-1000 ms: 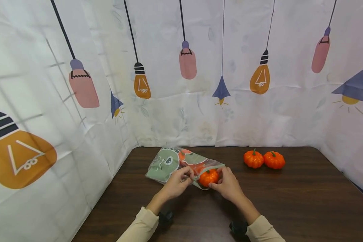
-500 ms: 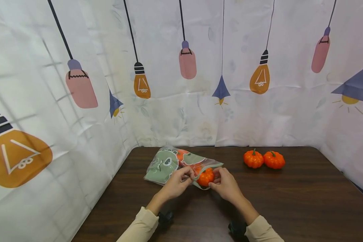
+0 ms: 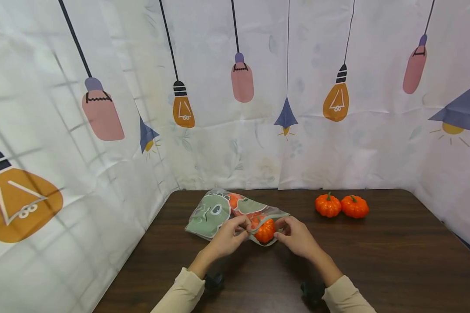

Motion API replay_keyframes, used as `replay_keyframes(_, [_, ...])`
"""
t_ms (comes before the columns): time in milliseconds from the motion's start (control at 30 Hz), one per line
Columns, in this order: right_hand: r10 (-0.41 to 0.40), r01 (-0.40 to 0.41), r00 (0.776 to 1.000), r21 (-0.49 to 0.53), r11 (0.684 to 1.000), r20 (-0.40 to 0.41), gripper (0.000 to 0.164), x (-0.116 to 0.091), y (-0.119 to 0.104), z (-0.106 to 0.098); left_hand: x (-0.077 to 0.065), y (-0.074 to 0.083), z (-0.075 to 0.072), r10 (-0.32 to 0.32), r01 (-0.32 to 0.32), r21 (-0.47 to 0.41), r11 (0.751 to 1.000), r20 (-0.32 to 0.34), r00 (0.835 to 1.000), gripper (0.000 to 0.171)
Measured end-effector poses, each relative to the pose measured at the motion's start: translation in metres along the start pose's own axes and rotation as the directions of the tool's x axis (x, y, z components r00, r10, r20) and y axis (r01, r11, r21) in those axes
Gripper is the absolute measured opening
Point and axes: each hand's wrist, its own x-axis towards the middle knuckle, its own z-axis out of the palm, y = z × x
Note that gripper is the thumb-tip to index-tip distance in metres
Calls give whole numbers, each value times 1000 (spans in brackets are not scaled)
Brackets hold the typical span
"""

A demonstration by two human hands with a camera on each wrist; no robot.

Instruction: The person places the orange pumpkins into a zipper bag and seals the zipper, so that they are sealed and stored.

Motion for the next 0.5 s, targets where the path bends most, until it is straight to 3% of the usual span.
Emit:
replay_keyframes(267, [58, -62, 995, -51, 997, -77, 25, 4, 13, -28, 1, 1, -6, -33, 32, 17, 999, 25, 999, 16])
replay_keyframes(500, [129, -142, 979, -73, 987, -161, 33, 0, 27, -54, 0, -1, -6, -25, 25, 6, 1000, 43, 999, 16])
